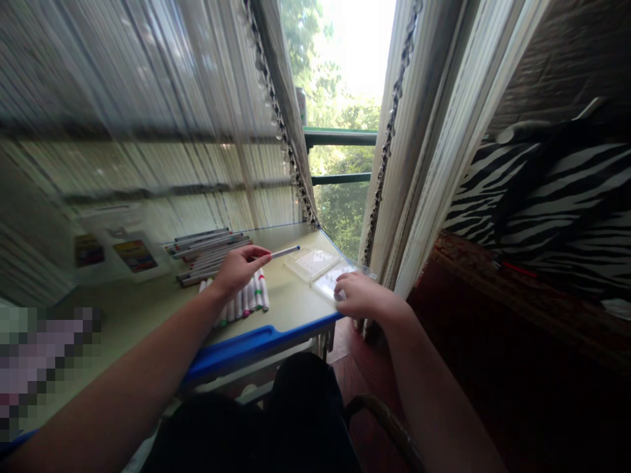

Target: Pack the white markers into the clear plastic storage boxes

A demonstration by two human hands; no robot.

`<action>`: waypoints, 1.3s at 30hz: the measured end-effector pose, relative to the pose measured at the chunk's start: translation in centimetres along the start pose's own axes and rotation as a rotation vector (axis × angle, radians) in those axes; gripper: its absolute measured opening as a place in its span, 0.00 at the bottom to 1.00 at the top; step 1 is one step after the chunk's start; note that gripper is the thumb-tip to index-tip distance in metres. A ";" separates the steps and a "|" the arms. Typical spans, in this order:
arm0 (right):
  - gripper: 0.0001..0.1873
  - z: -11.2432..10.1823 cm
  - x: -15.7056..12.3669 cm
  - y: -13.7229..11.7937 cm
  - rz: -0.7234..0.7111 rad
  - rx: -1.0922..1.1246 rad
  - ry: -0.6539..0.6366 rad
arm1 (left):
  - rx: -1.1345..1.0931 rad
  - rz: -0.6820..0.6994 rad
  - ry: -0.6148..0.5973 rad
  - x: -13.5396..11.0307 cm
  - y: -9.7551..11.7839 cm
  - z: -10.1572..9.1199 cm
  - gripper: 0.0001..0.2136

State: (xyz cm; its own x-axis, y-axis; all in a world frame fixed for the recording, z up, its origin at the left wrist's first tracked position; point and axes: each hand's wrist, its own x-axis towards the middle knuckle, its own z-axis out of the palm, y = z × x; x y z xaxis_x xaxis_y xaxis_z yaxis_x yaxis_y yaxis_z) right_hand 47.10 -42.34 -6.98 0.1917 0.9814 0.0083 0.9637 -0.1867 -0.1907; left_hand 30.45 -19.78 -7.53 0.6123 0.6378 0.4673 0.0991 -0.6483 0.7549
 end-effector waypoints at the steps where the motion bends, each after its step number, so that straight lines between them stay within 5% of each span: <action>1: 0.15 -0.2 -0.1 0.1 0.005 0.003 0.000 | 0.005 0.002 -0.008 0.0 0.0 0.0 0.19; 4: 0.15 0.0 0.3 0.0 0.084 0.004 0.097 | 0.010 0.008 -0.023 -0.1 0.1 0.1 0.18; 8: 0.29 1.6 1.8 -0.7 0.268 -0.089 0.284 | 0.015 0.008 -0.026 -0.1 0.1 0.1 0.18; 14: 0.27 2.8 2.8 -1.1 0.234 -0.142 0.180 | 0.024 0.010 -0.051 -0.2 0.0 0.1 0.17; 20: 0.27 2.7 2.1 1.8 0.132 -0.030 0.116 | 0.033 0.015 -0.062 -0.2 0.0 0.2 0.15; 25: 0.35 2.9 2.2 3.9 0.178 -0.060 0.256 | 0.025 0.010 -0.060 -0.2 0.1 0.3 0.14; 30: 0.19 2.2 2.5 2.0 0.229 -0.037 0.327 | 0.014 0.000 -0.057 -0.2 0.3 0.3 0.16; 39: 0.24 2.8 2.8 1.0 0.119 0.112 0.161 | 0.021 -0.006 -0.058 -0.3 0.5 0.3 0.16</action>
State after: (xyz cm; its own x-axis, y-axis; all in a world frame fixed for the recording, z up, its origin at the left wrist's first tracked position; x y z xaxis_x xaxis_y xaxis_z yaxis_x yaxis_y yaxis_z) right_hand 48.04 -39.62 -9.92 0.3388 0.9312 0.1345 0.9077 -0.2858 -0.3071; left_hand 30.54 -20.43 -7.44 0.6557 0.6171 0.4350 0.1191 -0.6535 0.7475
